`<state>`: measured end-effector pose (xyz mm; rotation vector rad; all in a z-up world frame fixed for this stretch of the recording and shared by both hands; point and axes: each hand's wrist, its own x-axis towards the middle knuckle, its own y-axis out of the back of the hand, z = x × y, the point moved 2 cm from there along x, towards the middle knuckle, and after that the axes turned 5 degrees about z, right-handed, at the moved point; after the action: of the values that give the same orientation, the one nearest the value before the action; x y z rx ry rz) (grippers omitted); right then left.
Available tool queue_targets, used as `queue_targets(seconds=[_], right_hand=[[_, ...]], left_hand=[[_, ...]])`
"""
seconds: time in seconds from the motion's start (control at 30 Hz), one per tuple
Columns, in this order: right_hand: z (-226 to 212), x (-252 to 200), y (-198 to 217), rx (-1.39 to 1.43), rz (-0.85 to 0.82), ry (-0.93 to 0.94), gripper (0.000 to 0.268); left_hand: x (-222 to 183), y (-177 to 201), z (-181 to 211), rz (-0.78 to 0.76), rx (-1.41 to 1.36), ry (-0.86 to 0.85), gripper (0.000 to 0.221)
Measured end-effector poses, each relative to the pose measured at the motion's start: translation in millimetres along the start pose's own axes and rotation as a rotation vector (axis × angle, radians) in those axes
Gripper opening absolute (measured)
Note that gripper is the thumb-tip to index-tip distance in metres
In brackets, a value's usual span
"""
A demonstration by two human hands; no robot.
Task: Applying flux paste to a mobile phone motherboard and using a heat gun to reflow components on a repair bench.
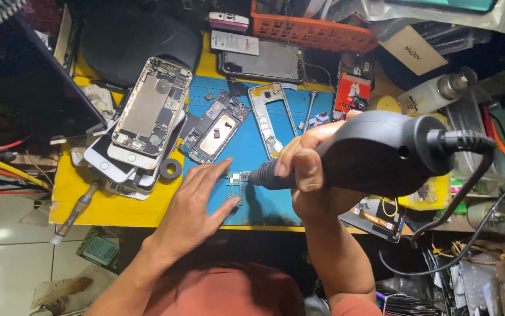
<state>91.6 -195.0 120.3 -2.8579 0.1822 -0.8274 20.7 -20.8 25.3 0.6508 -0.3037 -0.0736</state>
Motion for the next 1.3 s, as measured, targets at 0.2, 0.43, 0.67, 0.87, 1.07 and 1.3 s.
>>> queue_targets(seconds=[0.2,0.43,0.67,0.87,1.07,1.3], right_hand=[[11,2,14,0.233,-0.164,0.124,0.027],[4,5,6,-0.022,-0.17,0.206,0.033],[-12,-4,-1,-0.123,-0.035,0.018,0.029],[0,-10,3,0.003,0.0,-0.01,0.022],[-9,-6,-1,-0.08,-0.009,0.062,0.024],[-11,-6,-9,-0.068,-0.108,0.109,0.039]], left_hand=[[5,3,9,-0.007,-0.003,0.126,0.062],[1,1,11,0.045,-0.009,0.125,0.058],[-9,1,13,0.224,0.019,-0.1,0.045],[-10,4,15,0.267,0.019,-0.134,0.037],[-11,1,7,0.174,0.067,-0.102,0.046],[-10,-4,-3,0.093,0.11,-0.101,0.061]])
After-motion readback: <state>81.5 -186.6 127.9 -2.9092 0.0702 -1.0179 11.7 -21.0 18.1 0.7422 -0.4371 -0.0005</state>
